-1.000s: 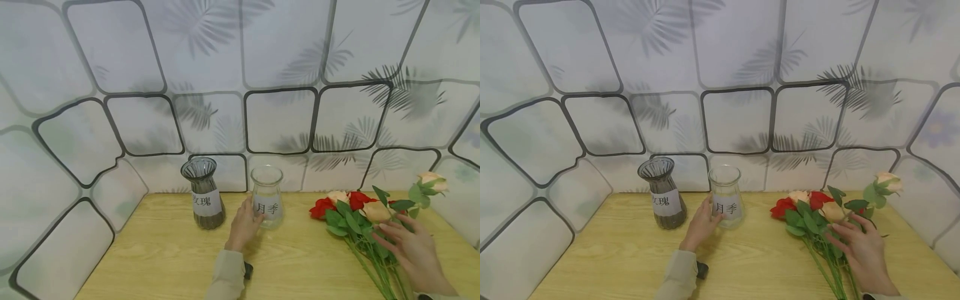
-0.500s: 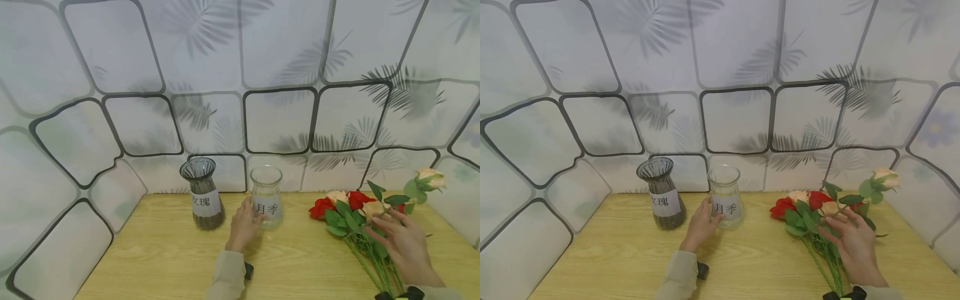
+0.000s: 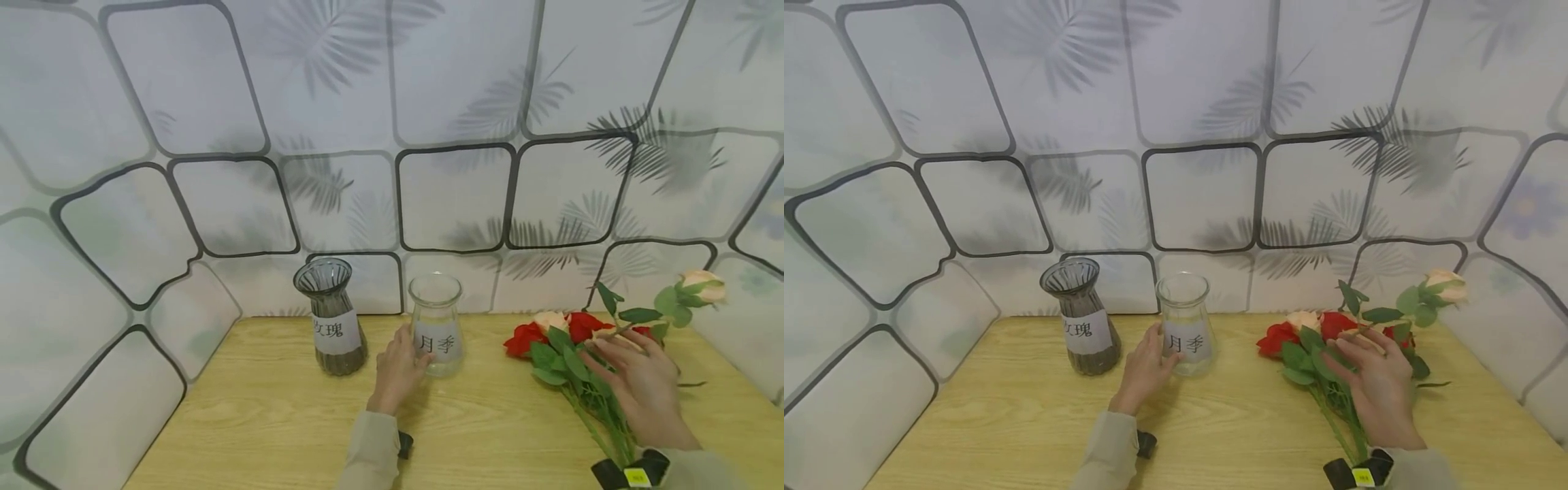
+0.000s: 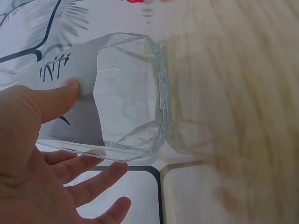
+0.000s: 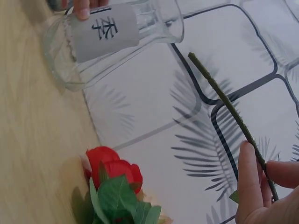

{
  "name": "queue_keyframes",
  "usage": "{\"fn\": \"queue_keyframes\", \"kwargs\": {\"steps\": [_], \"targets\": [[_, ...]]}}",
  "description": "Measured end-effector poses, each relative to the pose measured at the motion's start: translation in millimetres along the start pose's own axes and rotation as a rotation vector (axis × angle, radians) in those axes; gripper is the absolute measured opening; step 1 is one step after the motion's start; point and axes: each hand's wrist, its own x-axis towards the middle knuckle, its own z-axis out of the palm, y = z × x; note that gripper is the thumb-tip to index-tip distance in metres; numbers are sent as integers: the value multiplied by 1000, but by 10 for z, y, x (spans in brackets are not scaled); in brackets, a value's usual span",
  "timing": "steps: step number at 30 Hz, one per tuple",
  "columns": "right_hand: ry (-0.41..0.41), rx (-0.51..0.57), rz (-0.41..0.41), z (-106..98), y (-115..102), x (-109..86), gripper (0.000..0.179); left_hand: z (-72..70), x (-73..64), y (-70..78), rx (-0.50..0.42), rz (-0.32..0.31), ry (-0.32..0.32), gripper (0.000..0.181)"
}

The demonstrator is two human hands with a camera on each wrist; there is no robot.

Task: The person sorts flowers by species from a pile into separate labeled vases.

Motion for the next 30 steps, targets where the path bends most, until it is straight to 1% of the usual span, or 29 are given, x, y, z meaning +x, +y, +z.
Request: {"fn": "queue_keyframes", "kwargs": {"steps": [2, 7, 9, 11, 15, 19, 21, 24, 30], "targets": [[-4, 14, -23, 67, 36, 13, 47, -2, -7, -7, -6, -10, -8, 64], [-20, 72, -65, 206, 126, 42, 25, 2, -23, -13, -8, -17, -32, 65], [-9, 88, -69, 246, 153, 54, 23, 6, -24, -10, -11, -11, -40, 65], [16, 106, -60, 285, 171, 66, 24, 7, -22, -8, -16, -9, -45, 65], [73, 144, -34, 355, 203, 99, 32, 13, -10, -6, -17, -1, -46, 65], [120, 141, -33, 413, 237, 125, 39, 12, -6, -1, -23, 0, -52, 66], [127, 138, -43, 444, 256, 128, 41, 12, -10, 0, -34, -3, -58, 66], [127, 143, -55, 497, 296, 134, 40, 13, -21, -9, -49, -11, -62, 67], [141, 152, -44, 591, 392, 154, 35, 2, -33, -34, -66, -17, -50, 69]]}}
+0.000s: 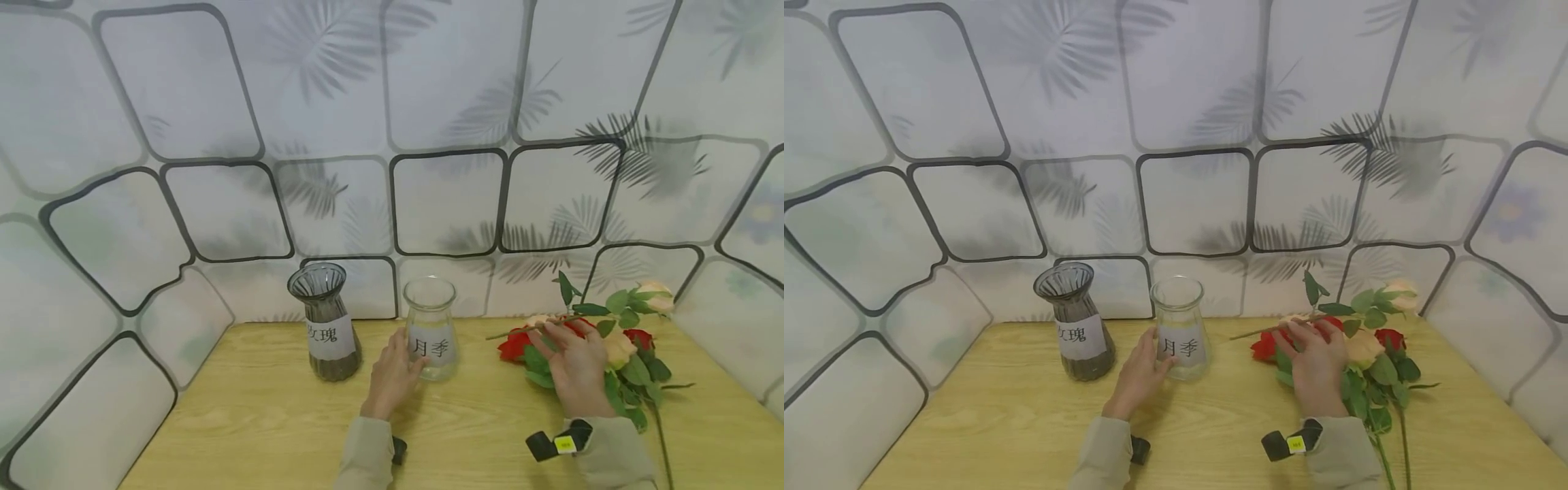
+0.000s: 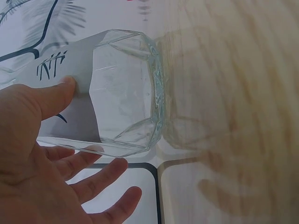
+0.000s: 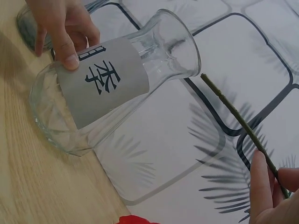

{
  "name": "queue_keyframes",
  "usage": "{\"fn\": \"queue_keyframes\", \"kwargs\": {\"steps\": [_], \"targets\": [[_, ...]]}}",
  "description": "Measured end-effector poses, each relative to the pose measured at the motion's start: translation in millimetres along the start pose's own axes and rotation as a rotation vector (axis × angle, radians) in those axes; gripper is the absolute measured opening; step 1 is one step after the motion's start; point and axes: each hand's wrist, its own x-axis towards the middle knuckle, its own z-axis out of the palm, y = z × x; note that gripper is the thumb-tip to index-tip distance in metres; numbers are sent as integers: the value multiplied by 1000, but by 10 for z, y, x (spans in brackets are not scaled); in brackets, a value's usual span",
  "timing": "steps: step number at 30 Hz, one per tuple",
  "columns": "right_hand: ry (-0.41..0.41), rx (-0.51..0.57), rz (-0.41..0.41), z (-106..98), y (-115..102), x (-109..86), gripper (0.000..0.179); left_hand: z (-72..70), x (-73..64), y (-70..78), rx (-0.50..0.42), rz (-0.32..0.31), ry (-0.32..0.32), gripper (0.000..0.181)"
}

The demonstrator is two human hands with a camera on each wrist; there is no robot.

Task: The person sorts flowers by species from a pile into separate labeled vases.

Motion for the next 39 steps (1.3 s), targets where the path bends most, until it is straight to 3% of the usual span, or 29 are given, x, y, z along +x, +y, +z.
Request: {"fn": "queue_keyframes", "kwargs": {"steps": [7, 20, 30, 39], "targets": [[43, 32, 0, 103, 62, 5, 41, -5, 8, -10, 4, 4, -5, 70], [-25, 128, -45, 401, 210, 17, 41, -13, -6, -15, 47, 20, 12, 70], [8, 122, -89, 526, 266, 70, 38, 5, 13, -1, 38, 22, 22, 69], [20, 103, -116, 653, 313, 96, 40, 18, 3, 7, 89, 37, 23, 70]]}}
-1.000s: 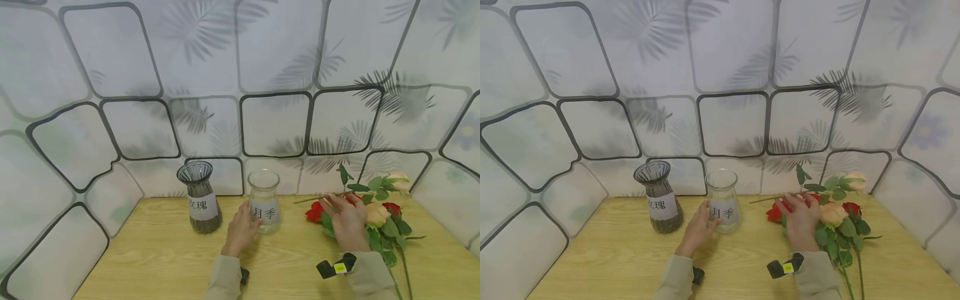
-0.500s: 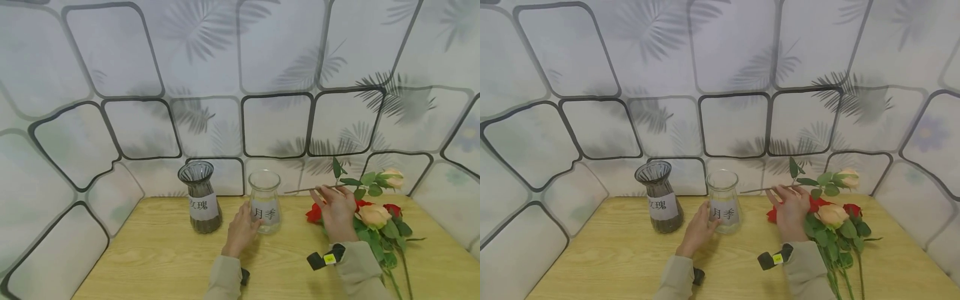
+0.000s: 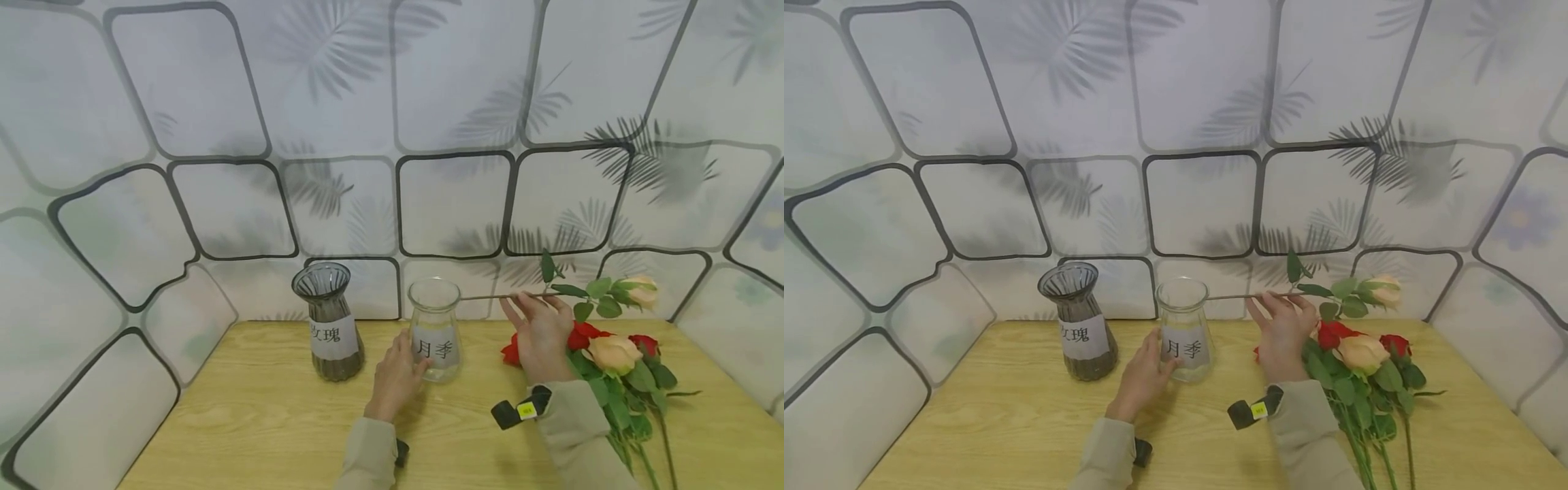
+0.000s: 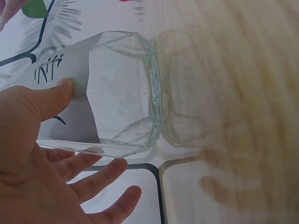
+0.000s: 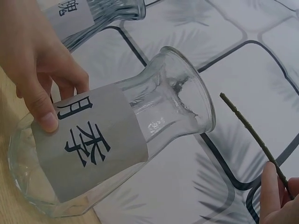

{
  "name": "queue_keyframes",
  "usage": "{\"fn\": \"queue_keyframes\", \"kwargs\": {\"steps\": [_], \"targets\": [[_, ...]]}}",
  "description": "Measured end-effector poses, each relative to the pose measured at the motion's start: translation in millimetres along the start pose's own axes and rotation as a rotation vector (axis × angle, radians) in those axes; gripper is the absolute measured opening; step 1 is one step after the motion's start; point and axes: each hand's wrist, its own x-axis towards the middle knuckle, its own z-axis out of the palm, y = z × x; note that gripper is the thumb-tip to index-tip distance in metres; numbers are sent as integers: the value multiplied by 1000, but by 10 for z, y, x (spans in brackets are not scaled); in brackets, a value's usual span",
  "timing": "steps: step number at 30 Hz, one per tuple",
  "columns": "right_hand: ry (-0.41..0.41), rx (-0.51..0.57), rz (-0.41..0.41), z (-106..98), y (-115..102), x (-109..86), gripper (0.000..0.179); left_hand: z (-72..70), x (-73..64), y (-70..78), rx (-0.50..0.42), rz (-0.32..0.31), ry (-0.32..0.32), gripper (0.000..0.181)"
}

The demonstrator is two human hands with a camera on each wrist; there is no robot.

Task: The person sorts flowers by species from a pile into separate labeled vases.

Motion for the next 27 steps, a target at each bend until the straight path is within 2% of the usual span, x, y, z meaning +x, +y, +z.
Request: {"fn": "queue_keyframes", "kwargs": {"steps": [7, 18, 22, 27], "targets": [[-26, -43, -65, 75, 97, -2, 39, -4, 4, 2, 9, 3, 8, 70], [-118, -141, -94, 135, 204, -65, 26, -4, -10, 17, 1, -4, -3, 69], [-151, -207, -114, 176, 258, -72, 21, -9, -15, 17, 1, -3, 5, 68], [-199, -360, -181, 209, 335, -72, 16, -2, -19, 10, 2, 13, 16, 69]]}}
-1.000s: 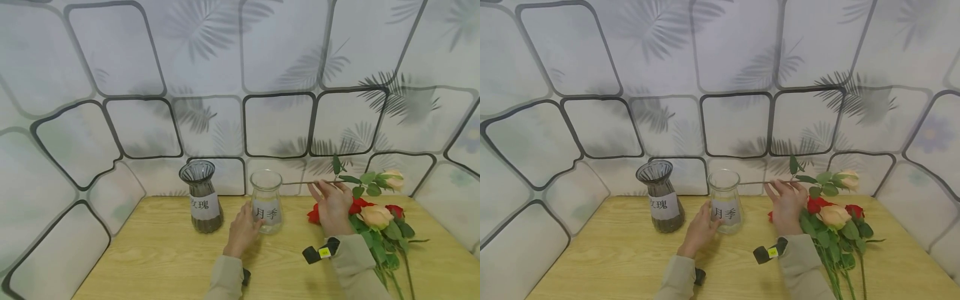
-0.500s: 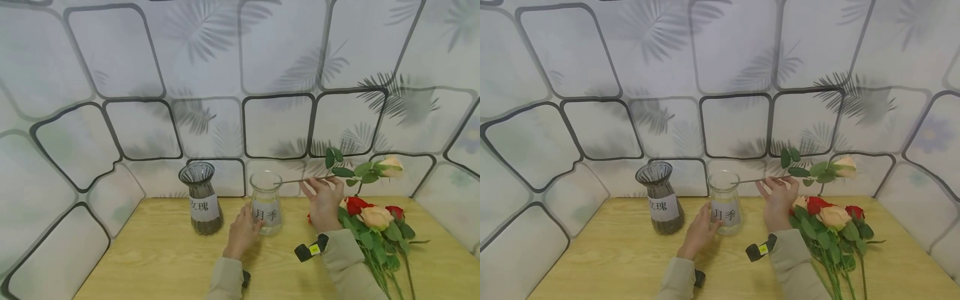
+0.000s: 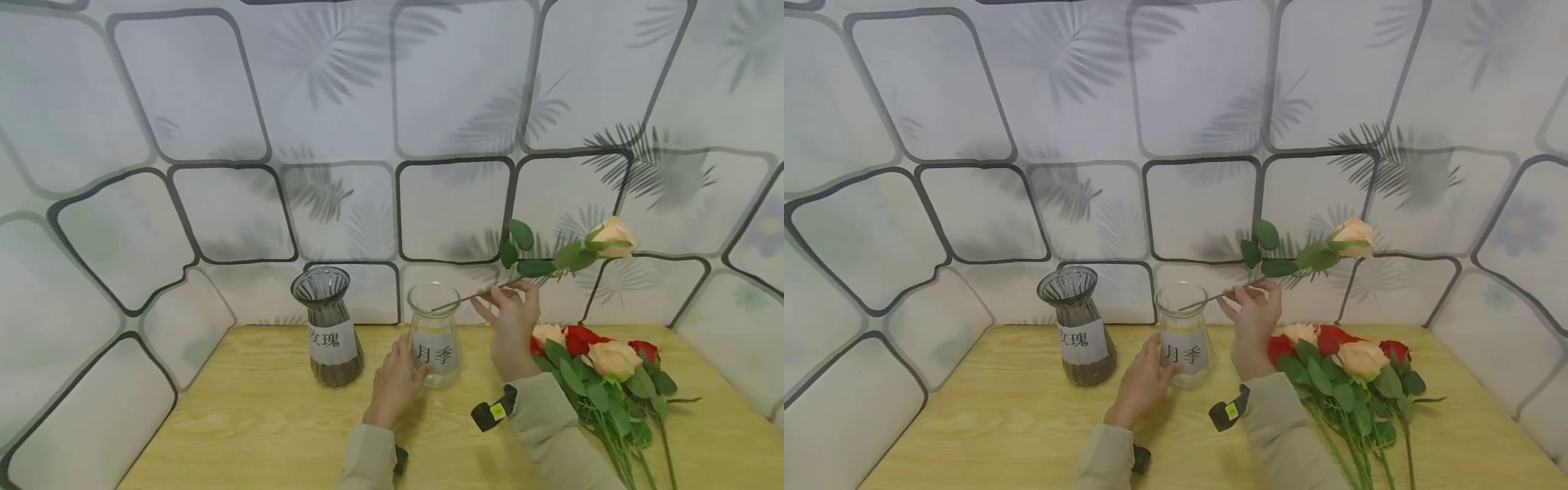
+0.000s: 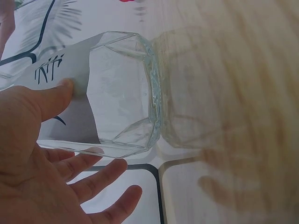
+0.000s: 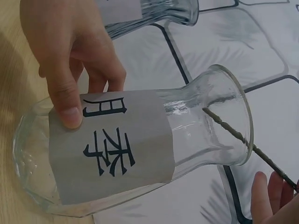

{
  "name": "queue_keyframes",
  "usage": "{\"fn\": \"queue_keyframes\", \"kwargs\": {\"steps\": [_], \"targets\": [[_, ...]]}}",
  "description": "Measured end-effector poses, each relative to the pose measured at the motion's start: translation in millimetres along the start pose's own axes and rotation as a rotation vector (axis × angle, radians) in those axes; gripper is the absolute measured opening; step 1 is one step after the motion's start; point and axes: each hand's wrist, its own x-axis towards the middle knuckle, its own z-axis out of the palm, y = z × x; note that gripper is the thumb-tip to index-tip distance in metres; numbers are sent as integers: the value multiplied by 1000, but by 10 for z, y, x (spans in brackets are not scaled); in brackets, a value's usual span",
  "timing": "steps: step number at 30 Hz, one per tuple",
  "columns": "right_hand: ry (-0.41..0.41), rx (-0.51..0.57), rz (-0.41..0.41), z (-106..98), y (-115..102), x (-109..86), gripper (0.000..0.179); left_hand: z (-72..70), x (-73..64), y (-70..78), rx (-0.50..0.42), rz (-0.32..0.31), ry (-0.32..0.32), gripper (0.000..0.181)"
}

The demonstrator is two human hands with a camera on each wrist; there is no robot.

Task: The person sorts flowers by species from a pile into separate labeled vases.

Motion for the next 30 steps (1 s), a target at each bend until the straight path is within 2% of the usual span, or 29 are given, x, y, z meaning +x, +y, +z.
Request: {"fn": "queue_keyframes", "kwargs": {"steps": [9, 12, 16, 19, 24, 30], "targets": [[-80, -283, -154, 77, 144, -25, 14, 13, -41, -33, 2, -27, -8, 68], [-92, -412, -205, 83, 207, -53, 13, 11, -72, -44, 4, -29, -9, 68], [-122, -583, -288, 87, 270, -82, 9, 15, -99, -61, 19, -9, 2, 67], [-166, -650, -337, 91, 289, -77, 10, 21, -91, -64, 19, 13, 12, 68], [-221, -729, -360, 98, 278, -65, 8, 13, -47, -38, 13, 25, 23, 67], [-224, -809, -347, 75, 199, -80, 9, 10, -15, -1, 16, 25, 29, 66]]}}
